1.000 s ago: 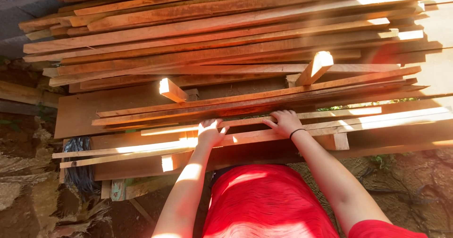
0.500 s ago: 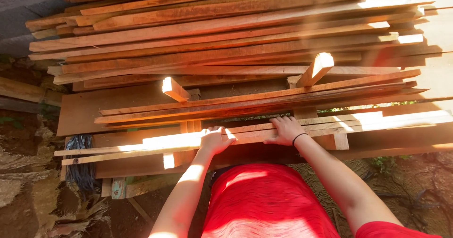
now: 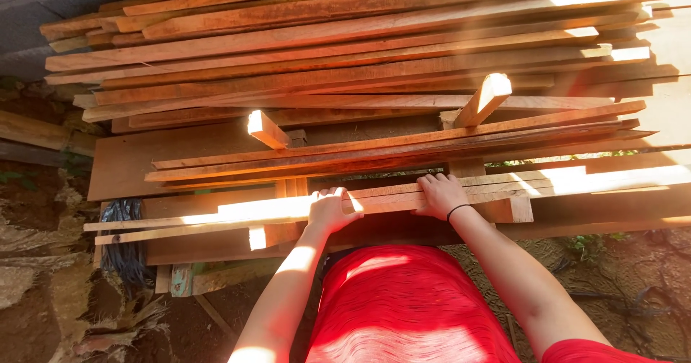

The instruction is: Bundling thin wood strips together with wire using pliers.

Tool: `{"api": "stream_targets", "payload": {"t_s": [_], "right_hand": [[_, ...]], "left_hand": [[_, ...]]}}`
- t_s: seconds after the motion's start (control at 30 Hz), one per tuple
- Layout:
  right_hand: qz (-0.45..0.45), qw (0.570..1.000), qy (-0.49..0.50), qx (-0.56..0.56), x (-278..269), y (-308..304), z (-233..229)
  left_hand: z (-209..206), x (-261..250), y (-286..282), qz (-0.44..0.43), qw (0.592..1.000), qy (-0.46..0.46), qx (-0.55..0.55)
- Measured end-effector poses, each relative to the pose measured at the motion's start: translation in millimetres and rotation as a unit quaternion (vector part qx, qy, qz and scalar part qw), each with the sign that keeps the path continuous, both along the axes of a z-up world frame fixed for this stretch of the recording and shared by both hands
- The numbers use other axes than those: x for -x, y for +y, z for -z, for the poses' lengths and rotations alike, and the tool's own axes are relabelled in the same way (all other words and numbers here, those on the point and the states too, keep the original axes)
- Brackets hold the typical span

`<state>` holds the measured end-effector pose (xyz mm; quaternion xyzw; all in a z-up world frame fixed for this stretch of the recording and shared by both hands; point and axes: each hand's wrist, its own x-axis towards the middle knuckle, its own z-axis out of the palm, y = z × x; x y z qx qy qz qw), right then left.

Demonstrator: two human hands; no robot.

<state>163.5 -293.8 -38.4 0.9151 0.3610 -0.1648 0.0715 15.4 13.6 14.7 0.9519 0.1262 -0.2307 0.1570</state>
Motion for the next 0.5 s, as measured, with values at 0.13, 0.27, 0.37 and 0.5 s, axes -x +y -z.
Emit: {"api": "stream_targets", "payload": {"t_s": [0.13,0.27,0.37,0.5], "right_hand": [[-0.002,1.0,0.003,0.0,0.4,0.7,-4.9],[0.011,1.0,-0.014,-0.026,8.0,1.6,-13.1],[0.022,0.996,-0.059,-0.067,19.6,0.7,-15.0],[0.002,0.966,-0.184,-0.184,24.7,-0.9,-10.5]], "left_hand": [[3.8,0.8,0.5,0.005,1.0,-0.006,0.001],[3.7,5.8,-0.5,0.029,0.999,-0.024,-0.026],[26.3,11.6,-2.4,0.052,0.996,-0.039,-0.069],[45.9,13.9,-3.0,0.052,0.992,-0.082,-0.086]]}}
